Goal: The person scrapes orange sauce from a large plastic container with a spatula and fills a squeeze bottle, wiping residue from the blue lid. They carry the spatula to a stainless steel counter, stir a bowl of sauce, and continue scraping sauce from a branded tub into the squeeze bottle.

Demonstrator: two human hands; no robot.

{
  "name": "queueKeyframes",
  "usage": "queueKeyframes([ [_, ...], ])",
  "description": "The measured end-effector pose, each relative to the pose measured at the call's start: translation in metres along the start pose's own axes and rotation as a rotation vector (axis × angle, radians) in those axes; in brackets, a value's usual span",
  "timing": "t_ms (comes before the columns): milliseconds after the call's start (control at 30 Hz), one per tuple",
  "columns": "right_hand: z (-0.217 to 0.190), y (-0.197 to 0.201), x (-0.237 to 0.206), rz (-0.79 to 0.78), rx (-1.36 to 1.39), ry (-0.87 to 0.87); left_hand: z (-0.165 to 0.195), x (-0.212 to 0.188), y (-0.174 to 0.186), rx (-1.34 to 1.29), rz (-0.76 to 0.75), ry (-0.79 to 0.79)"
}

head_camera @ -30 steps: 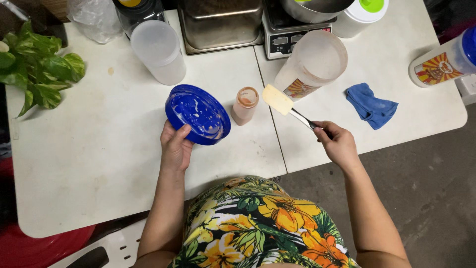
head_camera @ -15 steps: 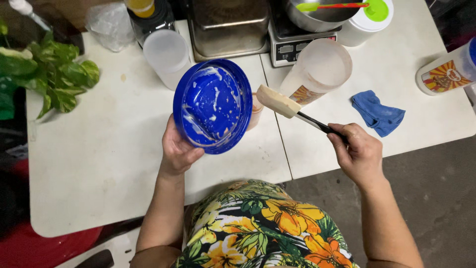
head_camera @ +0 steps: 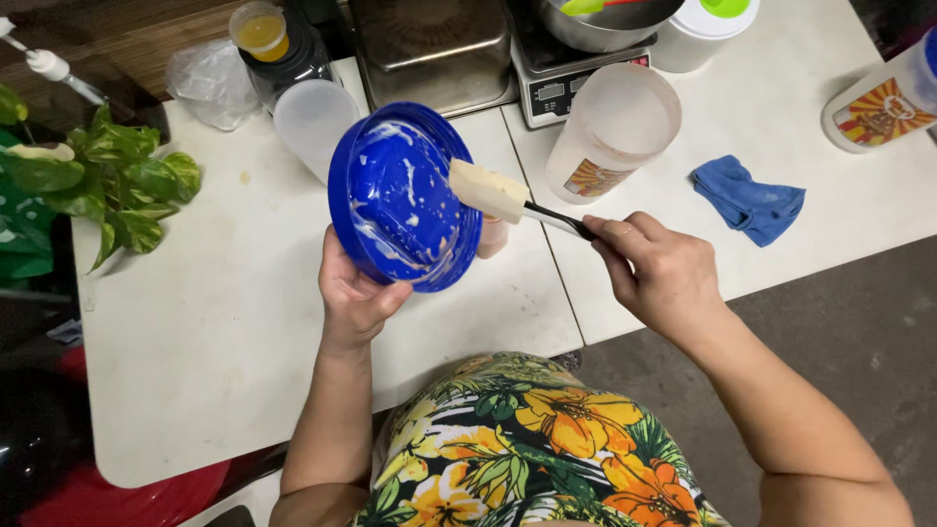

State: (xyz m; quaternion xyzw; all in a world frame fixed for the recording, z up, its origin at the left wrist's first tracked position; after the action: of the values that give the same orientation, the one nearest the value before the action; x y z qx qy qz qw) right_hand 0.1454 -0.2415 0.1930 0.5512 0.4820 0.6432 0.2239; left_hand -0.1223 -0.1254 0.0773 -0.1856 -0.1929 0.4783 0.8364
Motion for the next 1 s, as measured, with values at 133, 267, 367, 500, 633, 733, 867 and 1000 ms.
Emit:
queueKeyframes([
  [133, 0.001, -0.003, 0.0, -0.043, 0.085, -0.01, 0.002, 0.004, -0.002, 0.017, 0.012, 0.002],
  [267, 0.008, -0.008, -0.006, -0.094, 0.175, -0.032, -0.006, 0.007, -0.005, 0.054, 0.013, 0.035],
  [367, 0.018, -0.016, -0.012, -0.124, 0.287, -0.059, -0.01, 0.01, -0.008, 0.111, -0.002, 0.031],
  [500, 0.043, -0.044, -0.033, -0.238, 0.495, -0.28, -0.012, 0.013, -0.014, 0.143, -0.005, 0.024],
  [633, 0.06, -0.078, -0.061, -0.274, 0.797, -0.509, -0.009, 0.015, -0.02, 0.17, -0.025, 0.021],
  [733, 0.065, -0.096, -0.074, -0.257, 0.981, -0.533, -0.008, 0.014, -0.023, 0.204, -0.035, 0.03],
  [867, 0.071, -0.113, -0.088, -0.248, 1.133, -0.536, -0.009, 0.013, -0.028, 0.262, -0.083, 0.037],
  [1000, 0.076, -0.13, -0.105, -0.278, 1.171, -0.603, -0.008, 0.01, -0.029, 0.297, -0.142, 0.043],
])
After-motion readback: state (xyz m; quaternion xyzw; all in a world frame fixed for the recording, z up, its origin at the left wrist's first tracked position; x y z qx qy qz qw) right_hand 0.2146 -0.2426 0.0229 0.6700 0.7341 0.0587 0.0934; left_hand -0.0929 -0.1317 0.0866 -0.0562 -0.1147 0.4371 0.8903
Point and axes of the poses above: each hand's wrist, its own x-axis towards the middle knuckle, its own y-axis out of the back of the hand, z = x × y, the point moved 9 cm from there along x, towards the middle knuckle, and after that the axes turned 14 degrees about y, right-handed, at the moved point
